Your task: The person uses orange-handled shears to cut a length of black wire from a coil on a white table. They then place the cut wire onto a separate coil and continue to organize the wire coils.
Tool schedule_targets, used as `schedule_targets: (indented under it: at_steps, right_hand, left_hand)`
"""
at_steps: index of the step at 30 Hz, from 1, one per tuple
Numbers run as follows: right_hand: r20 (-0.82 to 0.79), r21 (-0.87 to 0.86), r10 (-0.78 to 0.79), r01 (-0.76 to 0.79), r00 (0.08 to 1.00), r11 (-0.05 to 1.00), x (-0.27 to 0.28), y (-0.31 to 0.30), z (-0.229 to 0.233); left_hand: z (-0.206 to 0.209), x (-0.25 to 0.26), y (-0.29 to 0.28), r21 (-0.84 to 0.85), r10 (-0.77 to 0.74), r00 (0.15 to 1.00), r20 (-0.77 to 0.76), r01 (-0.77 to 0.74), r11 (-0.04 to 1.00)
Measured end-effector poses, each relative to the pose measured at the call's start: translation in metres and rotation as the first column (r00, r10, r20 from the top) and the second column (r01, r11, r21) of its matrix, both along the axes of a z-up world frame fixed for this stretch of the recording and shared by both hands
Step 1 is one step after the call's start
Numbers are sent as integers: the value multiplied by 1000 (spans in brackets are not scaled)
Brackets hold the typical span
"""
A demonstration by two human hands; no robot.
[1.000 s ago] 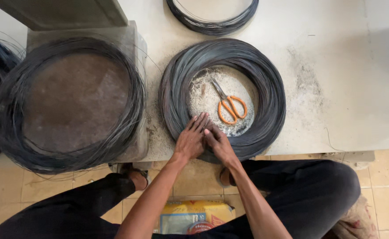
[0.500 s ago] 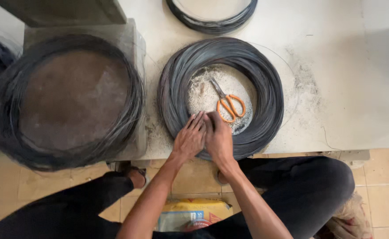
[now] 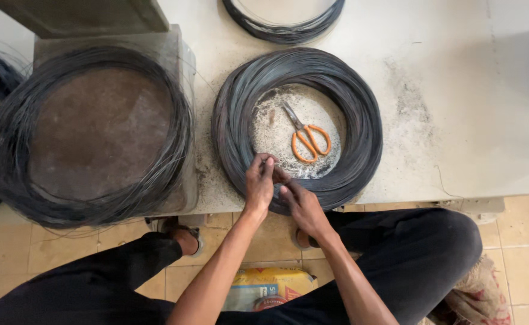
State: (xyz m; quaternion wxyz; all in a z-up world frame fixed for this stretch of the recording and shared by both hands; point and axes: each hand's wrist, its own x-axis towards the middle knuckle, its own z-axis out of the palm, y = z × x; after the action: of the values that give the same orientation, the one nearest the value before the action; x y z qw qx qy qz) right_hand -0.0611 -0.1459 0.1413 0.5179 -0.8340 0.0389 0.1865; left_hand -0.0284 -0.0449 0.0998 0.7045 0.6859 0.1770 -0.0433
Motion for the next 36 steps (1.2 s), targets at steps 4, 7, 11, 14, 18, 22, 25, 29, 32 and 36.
schedule_targets:
  at_steps: [4, 7, 11, 14, 18, 22, 25, 29, 32, 36]
  right_hand:
    - [7, -49, 1, 0, 1000, 999, -5, -12, -45]
    - [-56, -57, -123, 120, 991, 991, -4, -18, -57]
    - [-44, -98, -229, 224, 972, 970, -2, -26, -79]
    - [-84, -134, -208, 196, 975, 971, 2, -23, -63]
    - [89, -366, -160, 182, 983, 913, 38, -44, -89]
    - [344, -266, -218, 317, 913, 910, 86, -49, -111]
    - [427, -629, -33, 323, 904, 707, 106, -55, -171]
    - [282, -747, 81, 166, 956, 643, 122, -63, -234]
    - [175, -642, 81, 52, 981, 765, 112, -71, -196]
    - [186, -495, -97, 179, 978, 850, 77, -80, -118]
  left_hand:
    - [-29, 7, 2, -255, 27, 1000, -14, -30, 966]
    - [-20, 9, 2, -253, 36, 999, 33, -27, 967]
    - [-31, 19, -1, -231, 44, 998, 52, -31, 973]
    - [-33, 22, -3, -257, 97, 995, 25, -87, 962]
    - [-46, 27, 1, -280, 150, 989, -9, -147, 949]
    - [-67, 27, 2, -252, 131, 991, 2, -126, 960]
    - [-66, 21, 1, -243, 133, 991, -23, -135, 961]
    - [-49, 15, -1, -206, 189, 980, -58, -197, 959]
    - [-62, 12, -3, -175, 223, 975, -20, -223, 959]
    - [-75, 7, -9, -176, 245, 969, 30, -236, 956]
